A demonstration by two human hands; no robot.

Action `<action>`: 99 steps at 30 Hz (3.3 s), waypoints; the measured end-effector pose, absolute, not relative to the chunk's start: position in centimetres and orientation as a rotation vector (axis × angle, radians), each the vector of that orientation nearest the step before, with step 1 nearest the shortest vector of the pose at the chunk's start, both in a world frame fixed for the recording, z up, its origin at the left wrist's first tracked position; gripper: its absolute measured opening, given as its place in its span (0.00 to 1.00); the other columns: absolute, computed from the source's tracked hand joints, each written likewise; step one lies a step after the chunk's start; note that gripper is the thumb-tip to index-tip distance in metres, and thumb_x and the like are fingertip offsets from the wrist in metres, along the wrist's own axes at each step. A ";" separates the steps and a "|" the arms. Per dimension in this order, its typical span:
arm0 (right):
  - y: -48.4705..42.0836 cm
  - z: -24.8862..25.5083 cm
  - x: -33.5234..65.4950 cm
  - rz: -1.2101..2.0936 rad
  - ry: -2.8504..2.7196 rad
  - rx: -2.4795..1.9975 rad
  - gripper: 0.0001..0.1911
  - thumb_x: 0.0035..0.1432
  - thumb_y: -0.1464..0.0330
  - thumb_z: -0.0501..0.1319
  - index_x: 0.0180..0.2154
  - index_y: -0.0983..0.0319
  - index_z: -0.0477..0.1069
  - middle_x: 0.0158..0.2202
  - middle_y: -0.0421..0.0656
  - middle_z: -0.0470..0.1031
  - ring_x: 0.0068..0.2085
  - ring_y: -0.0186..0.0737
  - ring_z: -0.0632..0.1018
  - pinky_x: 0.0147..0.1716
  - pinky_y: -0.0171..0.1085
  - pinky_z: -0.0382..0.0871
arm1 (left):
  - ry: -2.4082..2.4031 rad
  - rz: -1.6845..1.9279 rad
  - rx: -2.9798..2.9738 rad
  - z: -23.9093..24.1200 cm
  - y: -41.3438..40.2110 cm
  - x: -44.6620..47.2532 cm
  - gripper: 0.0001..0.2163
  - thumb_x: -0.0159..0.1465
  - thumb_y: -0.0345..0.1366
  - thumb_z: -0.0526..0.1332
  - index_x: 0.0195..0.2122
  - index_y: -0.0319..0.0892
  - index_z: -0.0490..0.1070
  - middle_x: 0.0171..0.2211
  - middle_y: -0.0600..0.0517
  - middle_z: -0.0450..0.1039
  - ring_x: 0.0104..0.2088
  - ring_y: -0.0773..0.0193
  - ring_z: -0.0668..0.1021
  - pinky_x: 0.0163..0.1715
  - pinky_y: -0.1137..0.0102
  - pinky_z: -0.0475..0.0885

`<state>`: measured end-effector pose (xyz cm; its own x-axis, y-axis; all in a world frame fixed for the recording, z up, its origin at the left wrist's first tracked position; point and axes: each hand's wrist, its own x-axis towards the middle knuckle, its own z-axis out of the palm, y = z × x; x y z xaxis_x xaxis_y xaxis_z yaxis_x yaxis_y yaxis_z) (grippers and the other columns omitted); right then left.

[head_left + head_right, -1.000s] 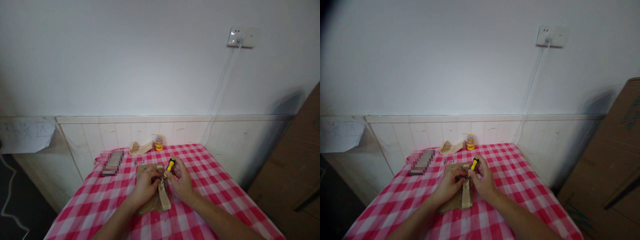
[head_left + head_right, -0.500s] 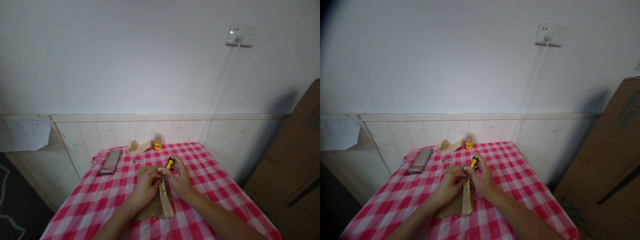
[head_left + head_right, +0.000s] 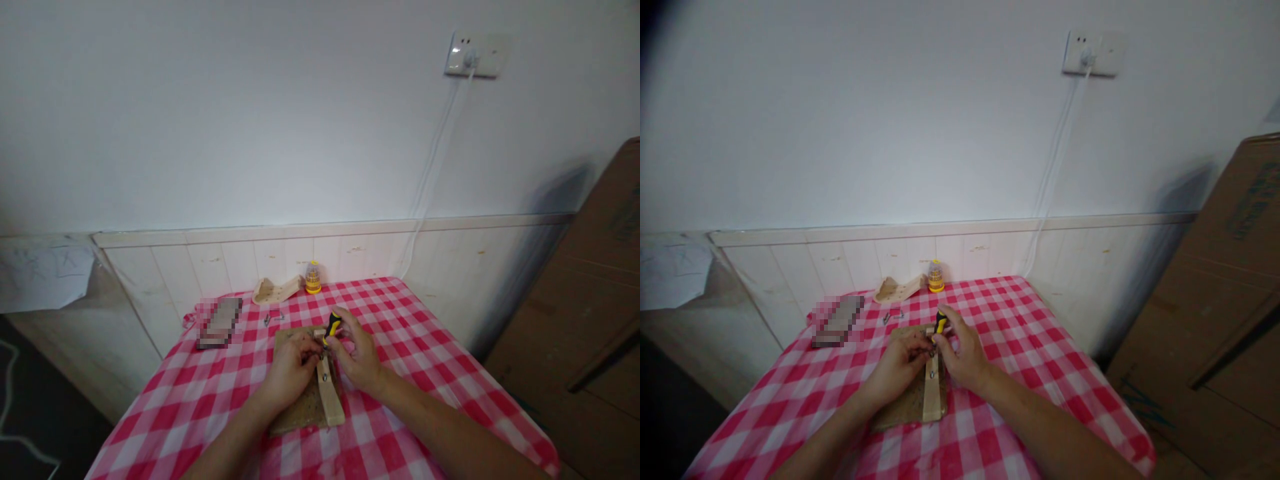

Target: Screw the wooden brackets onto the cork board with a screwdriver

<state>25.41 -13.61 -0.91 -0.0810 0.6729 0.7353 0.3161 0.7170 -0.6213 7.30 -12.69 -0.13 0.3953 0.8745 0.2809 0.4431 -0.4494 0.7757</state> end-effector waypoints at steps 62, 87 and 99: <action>-14.4 -1.0 25.5 0.418 -1.767 -0.705 0.29 0.70 0.65 0.56 0.69 0.53 0.53 0.48 0.49 0.78 0.43 0.45 0.81 0.42 0.43 0.79 | 1.280 0.986 2.119 0.1 -13.1 7.3 0.12 0.63 0.26 0.58 0.35 0.44 0.82 0.41 0.46 0.79 0.45 0.55 0.79 0.47 0.61 0.72; -14.5 -0.4 24.9 0.353 -1.759 -0.760 0.28 0.63 0.70 0.62 0.63 0.54 0.63 0.51 0.48 0.77 0.46 0.45 0.81 0.47 0.44 0.78 | 1.299 0.983 2.120 0.5 -13.3 7.4 0.11 0.63 0.28 0.58 0.34 0.42 0.81 0.38 0.46 0.77 0.43 0.54 0.78 0.46 0.60 0.71; -12.4 -2.1 25.0 0.381 -1.621 -0.801 0.27 0.68 0.67 0.59 0.65 0.55 0.59 0.47 0.47 0.77 0.41 0.41 0.80 0.40 0.40 0.78 | 1.274 0.963 2.107 0.3 -13.2 7.2 0.13 0.63 0.26 0.56 0.36 0.43 0.81 0.38 0.47 0.77 0.43 0.56 0.77 0.46 0.61 0.71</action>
